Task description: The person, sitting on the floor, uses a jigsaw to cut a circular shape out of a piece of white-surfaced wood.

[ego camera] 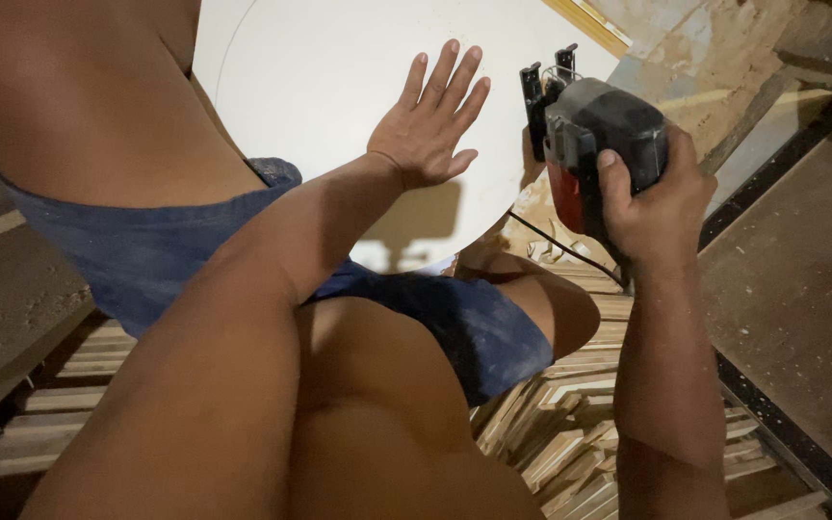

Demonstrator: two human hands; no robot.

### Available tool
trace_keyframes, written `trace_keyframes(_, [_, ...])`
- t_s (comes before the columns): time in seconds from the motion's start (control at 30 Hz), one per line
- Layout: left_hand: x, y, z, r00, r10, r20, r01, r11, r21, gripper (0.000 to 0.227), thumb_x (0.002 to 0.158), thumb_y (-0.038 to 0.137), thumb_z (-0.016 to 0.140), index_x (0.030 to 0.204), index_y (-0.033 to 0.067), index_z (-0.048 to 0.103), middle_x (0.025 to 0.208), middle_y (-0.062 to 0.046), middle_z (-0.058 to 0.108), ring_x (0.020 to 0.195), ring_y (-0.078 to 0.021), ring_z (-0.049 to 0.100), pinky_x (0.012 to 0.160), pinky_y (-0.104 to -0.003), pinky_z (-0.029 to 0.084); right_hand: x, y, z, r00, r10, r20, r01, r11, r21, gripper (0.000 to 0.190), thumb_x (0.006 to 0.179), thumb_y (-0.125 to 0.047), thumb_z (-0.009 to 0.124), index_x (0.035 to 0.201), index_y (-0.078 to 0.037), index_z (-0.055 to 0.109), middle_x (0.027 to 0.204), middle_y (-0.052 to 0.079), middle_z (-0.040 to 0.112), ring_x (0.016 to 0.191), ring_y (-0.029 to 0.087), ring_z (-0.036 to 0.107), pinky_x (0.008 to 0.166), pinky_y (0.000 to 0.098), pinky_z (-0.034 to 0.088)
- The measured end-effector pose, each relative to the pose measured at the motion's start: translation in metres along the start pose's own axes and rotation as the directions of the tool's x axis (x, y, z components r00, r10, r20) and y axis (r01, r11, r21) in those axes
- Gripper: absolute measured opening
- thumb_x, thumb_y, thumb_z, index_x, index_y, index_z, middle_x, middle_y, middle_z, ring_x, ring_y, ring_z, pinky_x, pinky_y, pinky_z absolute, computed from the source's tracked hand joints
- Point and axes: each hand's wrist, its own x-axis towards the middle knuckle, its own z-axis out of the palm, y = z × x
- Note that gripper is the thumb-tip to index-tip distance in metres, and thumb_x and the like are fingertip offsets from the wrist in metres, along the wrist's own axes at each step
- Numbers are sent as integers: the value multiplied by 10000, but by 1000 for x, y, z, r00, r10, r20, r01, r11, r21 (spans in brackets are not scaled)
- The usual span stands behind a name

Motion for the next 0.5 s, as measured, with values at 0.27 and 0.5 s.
trace_keyframes(0.27, [-1,-1,-1,1000,5,-16,-6,999,-49,1088,1048,726,655,1869,47,433,1924,-317,128,1753,-565,92,1401,-733,114,11,-4,-8,999,-25,32,25,1000,6,471,1135,-314,818,1420,51,736,1058,285,823,912,521,780,780,574,589])
trace_keyframes(0.5, [-3,-1,3,998,8,-68,-9,1000,-7,1109,1021,729,689,1860,39,463,1924,-325,168,1752,-570,128,1405,-731,106,18,1,-8,996,-82,27,82,997,3,450,1143,-315,811,1386,56,738,1028,259,813,894,547,782,760,592,579])
